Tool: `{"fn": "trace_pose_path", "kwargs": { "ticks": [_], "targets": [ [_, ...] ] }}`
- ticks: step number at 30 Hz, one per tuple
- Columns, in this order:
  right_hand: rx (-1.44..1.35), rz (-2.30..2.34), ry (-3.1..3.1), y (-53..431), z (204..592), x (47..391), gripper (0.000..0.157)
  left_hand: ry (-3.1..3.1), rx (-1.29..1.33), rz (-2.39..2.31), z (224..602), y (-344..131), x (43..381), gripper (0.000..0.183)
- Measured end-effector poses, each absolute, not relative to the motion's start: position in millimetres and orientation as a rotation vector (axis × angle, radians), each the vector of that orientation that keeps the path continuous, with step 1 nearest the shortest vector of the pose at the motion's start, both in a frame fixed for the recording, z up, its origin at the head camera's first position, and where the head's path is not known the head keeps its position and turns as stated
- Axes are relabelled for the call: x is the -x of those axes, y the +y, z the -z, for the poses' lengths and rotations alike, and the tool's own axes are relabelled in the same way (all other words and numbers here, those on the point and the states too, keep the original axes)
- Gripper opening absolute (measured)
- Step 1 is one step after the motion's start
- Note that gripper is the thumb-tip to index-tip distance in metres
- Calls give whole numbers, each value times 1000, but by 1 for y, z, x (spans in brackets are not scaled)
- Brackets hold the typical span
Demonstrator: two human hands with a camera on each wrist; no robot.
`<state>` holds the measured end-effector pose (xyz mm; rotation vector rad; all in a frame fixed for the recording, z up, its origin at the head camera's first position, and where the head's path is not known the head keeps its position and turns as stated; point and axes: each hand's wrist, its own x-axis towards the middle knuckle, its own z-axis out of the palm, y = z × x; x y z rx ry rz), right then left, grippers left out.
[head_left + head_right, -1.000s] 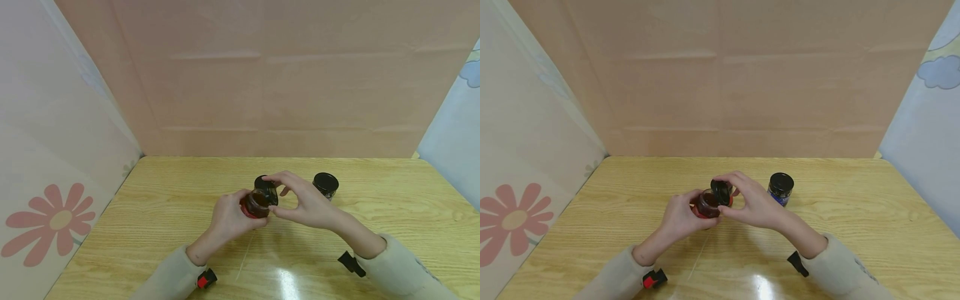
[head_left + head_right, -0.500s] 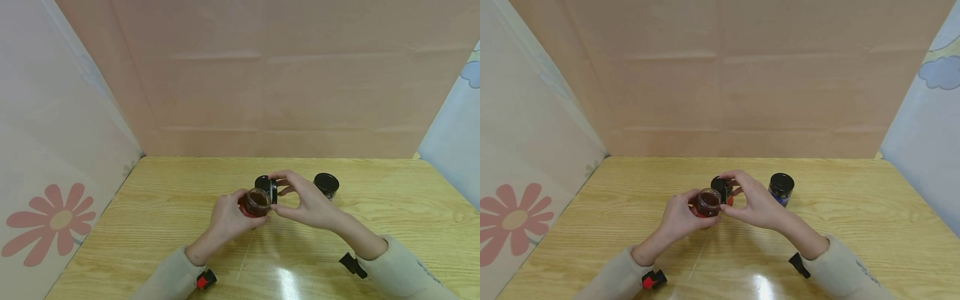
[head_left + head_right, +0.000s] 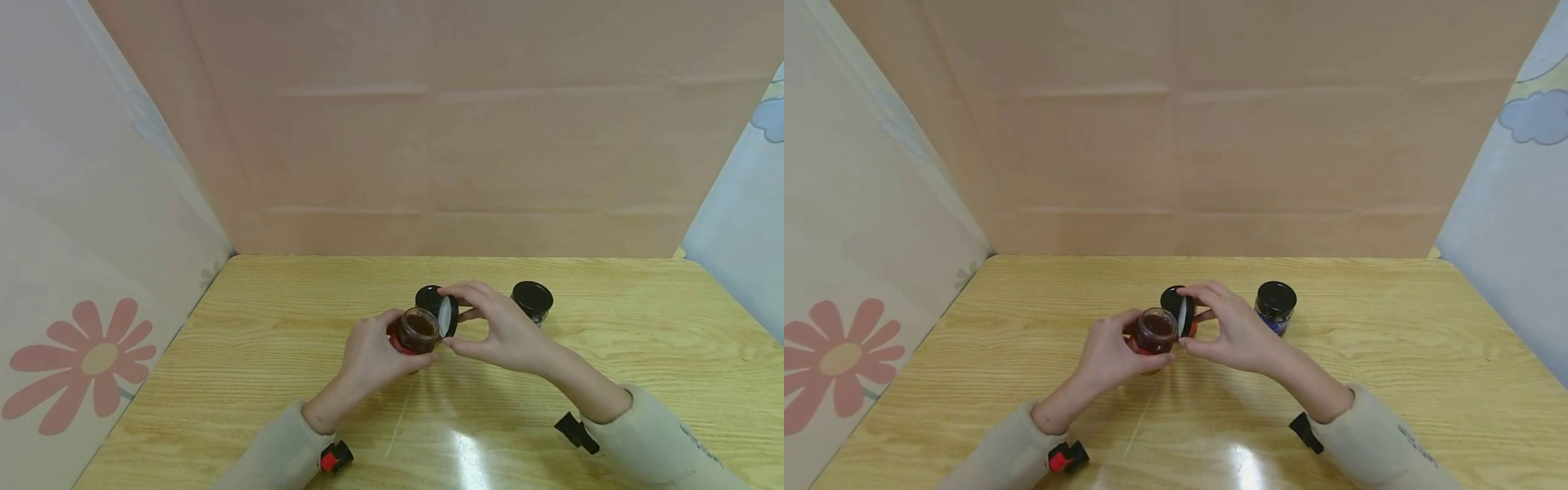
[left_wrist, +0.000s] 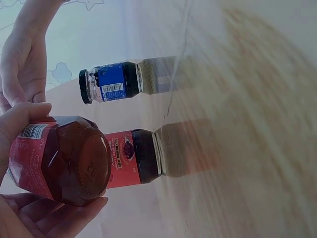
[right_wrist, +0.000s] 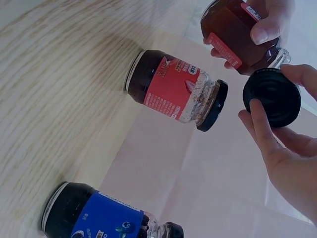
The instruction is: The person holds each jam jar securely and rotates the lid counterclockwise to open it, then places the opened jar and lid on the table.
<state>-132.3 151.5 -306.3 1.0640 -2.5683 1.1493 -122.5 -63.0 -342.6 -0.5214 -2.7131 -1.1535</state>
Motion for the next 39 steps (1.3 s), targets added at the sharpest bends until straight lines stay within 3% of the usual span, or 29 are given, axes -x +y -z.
{"fn": "trace_pose_path", "kwargs": {
  "ticks": [27, 39],
  "targets": [
    [-994, -1164, -2611, 154, 312, 135, 66, -2739, 450, 1183, 342, -65, 122, 55],
    [-927, -1296, -2636, 156, 314, 136, 62, -2737, 402, 1201, 343, -68, 122, 58]
  ]
}}
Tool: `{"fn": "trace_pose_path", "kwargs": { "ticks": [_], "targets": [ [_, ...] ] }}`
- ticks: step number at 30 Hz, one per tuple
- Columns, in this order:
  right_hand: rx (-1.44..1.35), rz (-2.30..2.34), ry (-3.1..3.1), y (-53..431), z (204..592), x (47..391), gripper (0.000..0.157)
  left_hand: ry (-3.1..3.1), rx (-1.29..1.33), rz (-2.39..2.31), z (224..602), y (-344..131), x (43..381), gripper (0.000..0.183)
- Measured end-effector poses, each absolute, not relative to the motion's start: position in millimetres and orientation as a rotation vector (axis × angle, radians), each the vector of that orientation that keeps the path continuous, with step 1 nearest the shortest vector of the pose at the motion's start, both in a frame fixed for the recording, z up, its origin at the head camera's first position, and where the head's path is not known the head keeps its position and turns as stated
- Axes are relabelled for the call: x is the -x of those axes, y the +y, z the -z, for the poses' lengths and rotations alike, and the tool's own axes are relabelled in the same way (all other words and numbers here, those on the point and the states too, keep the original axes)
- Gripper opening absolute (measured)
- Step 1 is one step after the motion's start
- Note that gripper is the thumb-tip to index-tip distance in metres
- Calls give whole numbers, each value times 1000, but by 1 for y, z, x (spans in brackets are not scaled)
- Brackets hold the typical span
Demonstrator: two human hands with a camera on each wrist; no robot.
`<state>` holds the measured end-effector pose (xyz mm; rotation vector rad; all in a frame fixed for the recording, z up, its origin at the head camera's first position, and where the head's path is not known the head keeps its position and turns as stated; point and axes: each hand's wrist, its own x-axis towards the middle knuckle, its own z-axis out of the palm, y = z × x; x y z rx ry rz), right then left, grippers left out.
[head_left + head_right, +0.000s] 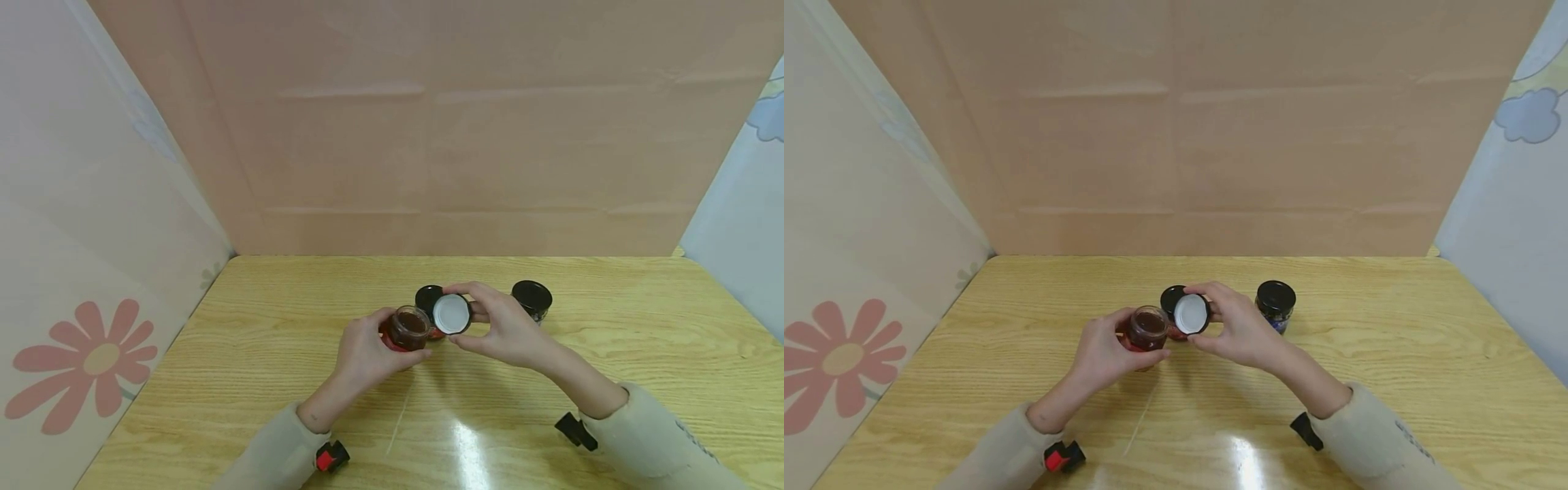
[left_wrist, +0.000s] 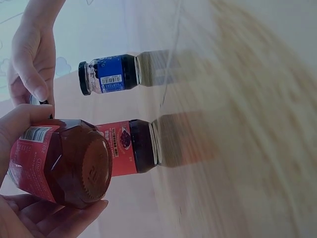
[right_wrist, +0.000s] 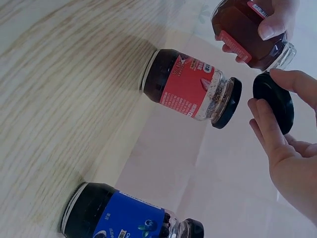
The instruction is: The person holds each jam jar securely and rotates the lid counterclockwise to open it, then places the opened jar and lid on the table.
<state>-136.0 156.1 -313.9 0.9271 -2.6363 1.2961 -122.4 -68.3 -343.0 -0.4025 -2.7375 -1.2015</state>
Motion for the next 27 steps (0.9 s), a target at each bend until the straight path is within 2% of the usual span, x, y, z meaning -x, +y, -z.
{"fn": "trace_pose_path", "kwargs": {
  "ticks": [27],
  "targets": [
    [-723, -1553, -2673, 152, 311, 135, 62, -2611, 267, 1326, 341, -76, 121, 53]
  ]
}}
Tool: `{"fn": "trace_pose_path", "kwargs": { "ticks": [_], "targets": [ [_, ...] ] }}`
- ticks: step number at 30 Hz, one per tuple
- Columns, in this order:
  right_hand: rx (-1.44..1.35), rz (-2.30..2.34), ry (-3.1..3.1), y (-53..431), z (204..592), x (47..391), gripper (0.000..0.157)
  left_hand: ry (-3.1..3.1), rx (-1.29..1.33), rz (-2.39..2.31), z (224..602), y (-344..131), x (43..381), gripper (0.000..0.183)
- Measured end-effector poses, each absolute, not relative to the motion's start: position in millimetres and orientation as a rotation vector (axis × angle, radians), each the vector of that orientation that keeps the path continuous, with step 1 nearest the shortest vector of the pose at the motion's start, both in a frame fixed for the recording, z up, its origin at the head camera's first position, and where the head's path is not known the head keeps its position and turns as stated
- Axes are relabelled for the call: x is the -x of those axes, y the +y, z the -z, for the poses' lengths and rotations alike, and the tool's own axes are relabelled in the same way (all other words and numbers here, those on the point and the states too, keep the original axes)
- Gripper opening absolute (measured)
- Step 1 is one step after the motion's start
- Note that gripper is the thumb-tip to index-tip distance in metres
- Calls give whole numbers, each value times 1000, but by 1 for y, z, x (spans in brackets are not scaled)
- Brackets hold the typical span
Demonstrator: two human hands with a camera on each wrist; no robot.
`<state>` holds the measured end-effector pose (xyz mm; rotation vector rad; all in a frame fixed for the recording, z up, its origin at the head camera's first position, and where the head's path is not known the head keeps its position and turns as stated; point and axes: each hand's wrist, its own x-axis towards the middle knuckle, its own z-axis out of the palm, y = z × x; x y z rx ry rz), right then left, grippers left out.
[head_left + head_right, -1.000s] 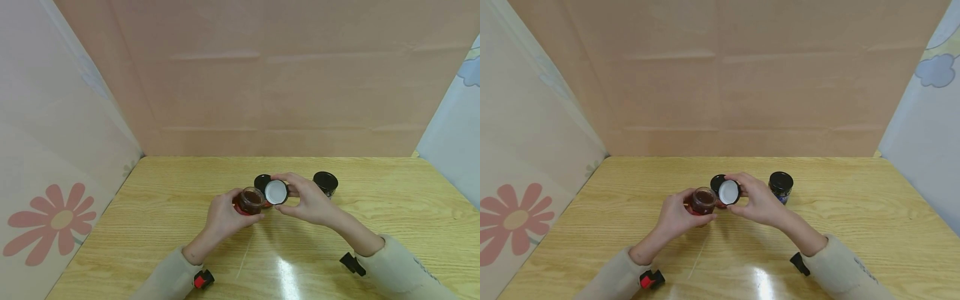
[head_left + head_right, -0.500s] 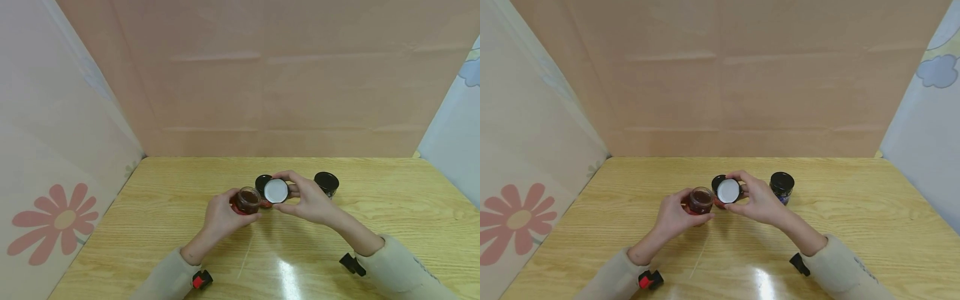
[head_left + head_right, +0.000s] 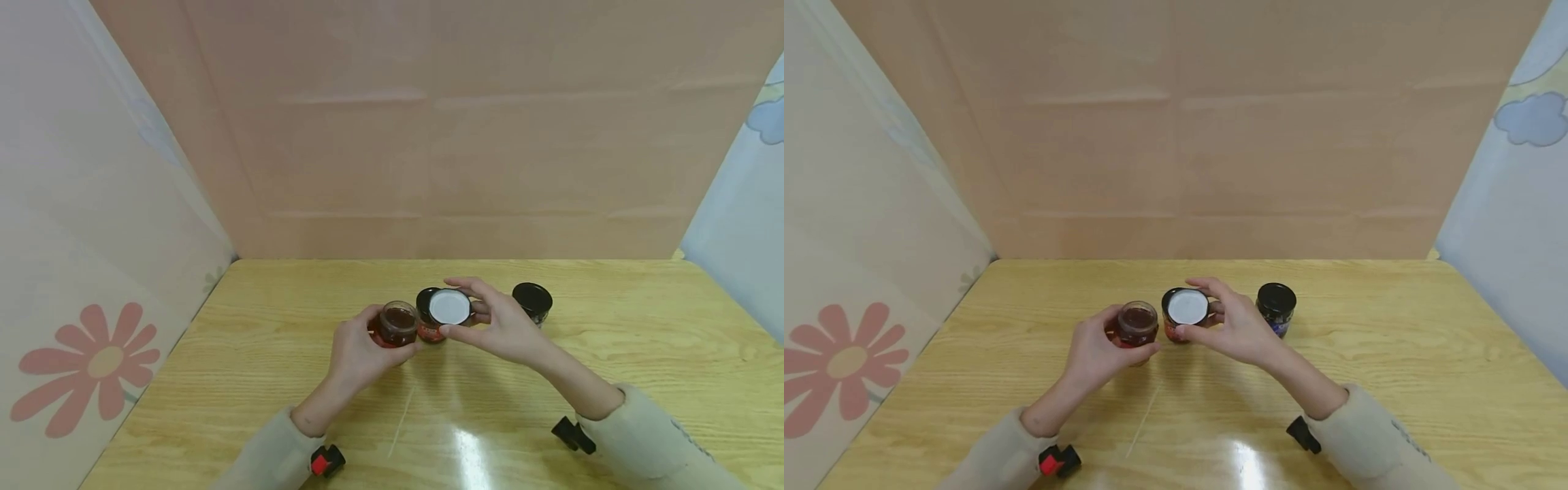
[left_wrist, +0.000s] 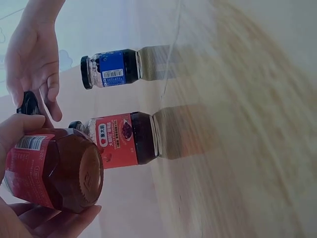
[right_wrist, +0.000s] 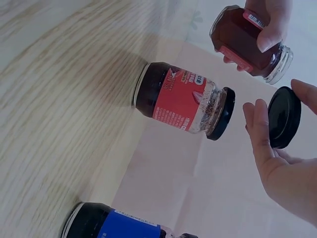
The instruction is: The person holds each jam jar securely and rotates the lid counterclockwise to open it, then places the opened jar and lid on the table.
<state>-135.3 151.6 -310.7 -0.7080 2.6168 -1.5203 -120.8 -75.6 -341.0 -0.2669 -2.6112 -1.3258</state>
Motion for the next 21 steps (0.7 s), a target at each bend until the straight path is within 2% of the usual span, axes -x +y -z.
{"fn": "trace_pose_path", "kwargs": {
  "ticks": [15, 21],
  "targets": [
    [787, 1482, 2641, 150, 308, 134, 60, -2583, 272, 1392, 341, -80, 125, 64],
    [803, 1445, 2647, 147, 307, 134, 62, -2508, 298, 1499, 342, -84, 125, 57]
  ]
}}
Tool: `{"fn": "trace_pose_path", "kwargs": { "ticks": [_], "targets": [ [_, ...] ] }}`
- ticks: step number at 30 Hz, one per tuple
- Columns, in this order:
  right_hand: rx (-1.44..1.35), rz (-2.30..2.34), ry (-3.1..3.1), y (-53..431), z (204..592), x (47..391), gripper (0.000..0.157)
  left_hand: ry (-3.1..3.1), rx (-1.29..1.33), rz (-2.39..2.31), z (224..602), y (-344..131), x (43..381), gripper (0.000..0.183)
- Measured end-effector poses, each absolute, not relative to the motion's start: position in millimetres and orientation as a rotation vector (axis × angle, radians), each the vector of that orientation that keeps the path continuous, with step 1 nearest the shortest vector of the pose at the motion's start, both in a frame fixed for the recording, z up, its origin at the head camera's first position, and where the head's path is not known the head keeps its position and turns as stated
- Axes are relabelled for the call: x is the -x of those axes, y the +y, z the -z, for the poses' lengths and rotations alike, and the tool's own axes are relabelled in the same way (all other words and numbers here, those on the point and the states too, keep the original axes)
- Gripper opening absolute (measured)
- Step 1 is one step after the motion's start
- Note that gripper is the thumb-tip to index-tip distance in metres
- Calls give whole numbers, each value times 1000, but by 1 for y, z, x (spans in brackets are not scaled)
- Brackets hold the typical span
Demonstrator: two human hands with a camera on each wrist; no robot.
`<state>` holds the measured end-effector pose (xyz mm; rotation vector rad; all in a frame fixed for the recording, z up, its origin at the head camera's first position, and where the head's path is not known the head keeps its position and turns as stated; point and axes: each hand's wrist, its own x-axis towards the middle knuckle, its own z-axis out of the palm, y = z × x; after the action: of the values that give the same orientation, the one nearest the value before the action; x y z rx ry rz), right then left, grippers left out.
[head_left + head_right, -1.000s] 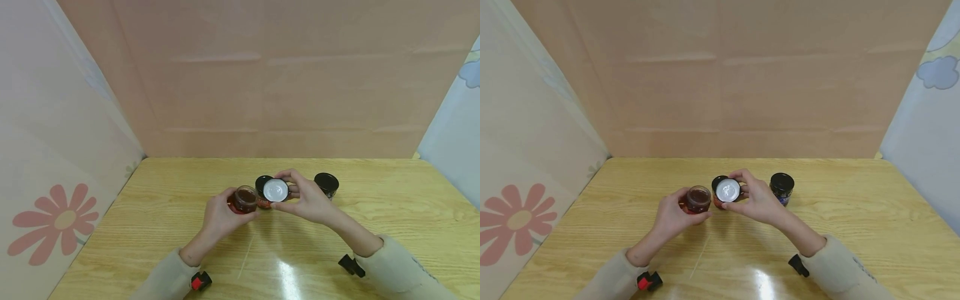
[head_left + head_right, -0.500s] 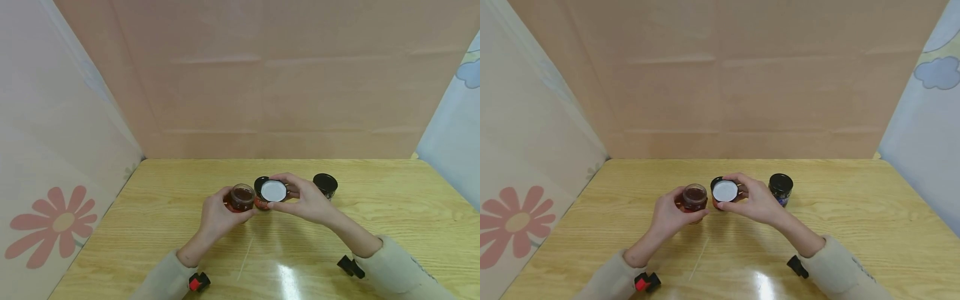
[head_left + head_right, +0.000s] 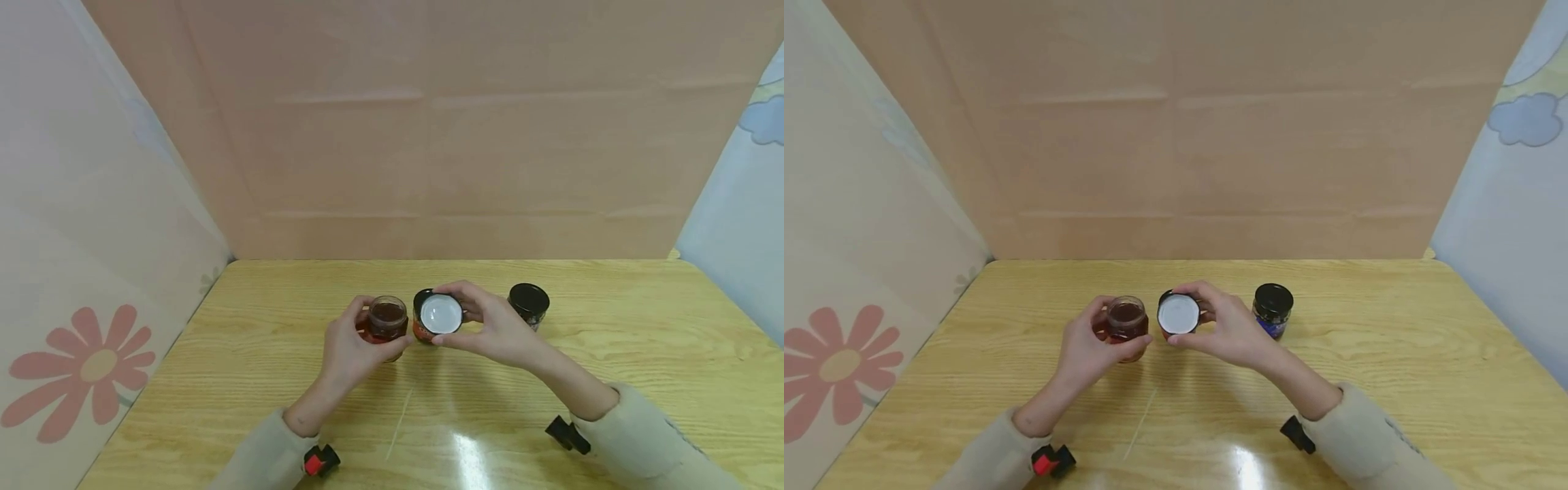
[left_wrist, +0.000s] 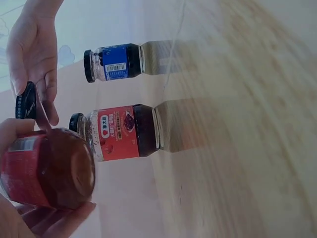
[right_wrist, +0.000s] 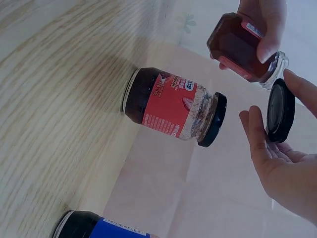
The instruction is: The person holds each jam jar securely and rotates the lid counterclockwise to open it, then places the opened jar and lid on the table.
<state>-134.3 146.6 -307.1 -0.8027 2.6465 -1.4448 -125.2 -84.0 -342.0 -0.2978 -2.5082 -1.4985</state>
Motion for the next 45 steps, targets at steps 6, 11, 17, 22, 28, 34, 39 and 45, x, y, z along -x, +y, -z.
{"fn": "trace_pose_path", "kwargs": {
  "ticks": [6, 11, 17, 22, 28, 34, 39, 45],
  "targets": [
    [806, 1353, 2732, 143, 305, 134, 63, -2449, 319, 1563, 341, -86, 126, 54],
    [789, 1356, 2747, 140, 302, 133, 63, -2447, 290, 1537, 339, -89, 126, 55],
    [790, 1369, 2747, 136, 302, 133, 62, -2456, 275, 1487, 340, -93, 127, 57],
    [816, 1378, 2741, 131, 303, 134, 59, -2470, 244, 1476, 340, -98, 126, 58],
    [831, 1369, 2722, 124, 307, 135, 57, -2487, 231, 1452, 340, -104, 125, 58],
    [805, 1340, 2734, 118, 312, 136, 56, -2493, 206, 1442, 342, -111, 127, 56],
    [839, 1347, 2732, 111, 316, 136, 55, -2514, 152, 1475, 347, -117, 128, 56],
    [902, 1371, 2722, 100, 319, 137, 53, -2539, 55, 1488, 351, -128, 130, 58]
  ]
}}
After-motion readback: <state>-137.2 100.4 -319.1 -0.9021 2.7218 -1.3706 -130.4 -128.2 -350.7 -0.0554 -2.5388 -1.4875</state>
